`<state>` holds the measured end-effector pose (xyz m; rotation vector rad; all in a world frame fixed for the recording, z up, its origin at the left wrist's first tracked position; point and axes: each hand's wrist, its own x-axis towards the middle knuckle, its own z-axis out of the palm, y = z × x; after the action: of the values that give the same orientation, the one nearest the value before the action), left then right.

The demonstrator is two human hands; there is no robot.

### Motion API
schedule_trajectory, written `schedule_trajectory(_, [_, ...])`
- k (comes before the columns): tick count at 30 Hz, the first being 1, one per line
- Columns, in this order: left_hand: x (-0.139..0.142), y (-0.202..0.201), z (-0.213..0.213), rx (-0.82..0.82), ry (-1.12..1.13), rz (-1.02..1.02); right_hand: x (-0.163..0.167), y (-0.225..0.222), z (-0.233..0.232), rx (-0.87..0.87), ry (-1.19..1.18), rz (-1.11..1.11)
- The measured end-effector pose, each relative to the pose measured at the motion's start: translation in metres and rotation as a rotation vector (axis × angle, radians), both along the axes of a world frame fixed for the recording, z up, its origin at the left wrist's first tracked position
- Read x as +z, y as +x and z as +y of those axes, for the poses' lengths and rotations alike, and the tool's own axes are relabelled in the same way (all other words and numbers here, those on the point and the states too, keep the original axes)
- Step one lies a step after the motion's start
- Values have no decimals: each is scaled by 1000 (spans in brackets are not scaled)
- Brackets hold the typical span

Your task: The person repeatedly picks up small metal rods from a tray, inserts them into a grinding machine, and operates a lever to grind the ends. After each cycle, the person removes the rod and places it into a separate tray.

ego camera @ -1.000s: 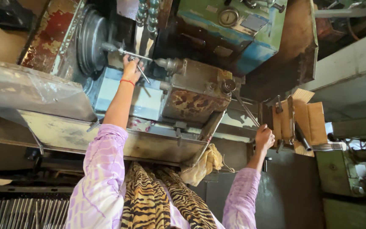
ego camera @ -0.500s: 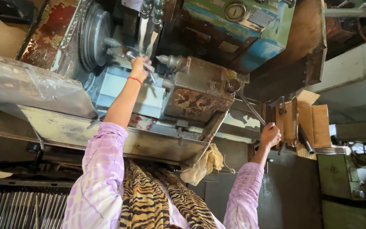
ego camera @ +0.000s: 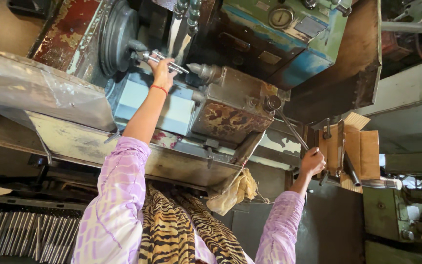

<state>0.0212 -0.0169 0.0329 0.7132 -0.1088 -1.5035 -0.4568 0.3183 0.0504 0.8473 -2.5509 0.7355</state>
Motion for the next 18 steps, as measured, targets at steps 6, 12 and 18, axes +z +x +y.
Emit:
schedule_trajectory(6, [-6,6,0,78,-92,27,0,-3,-3,-3,23,21])
schedule_trajectory(12, [-6,10,-3,88,-116,98,-2,-3,5,30,71,-20])
schedule_trajectory(18, [-3,9,-4,82,-101,127,-9,3,20,69,114,-89])
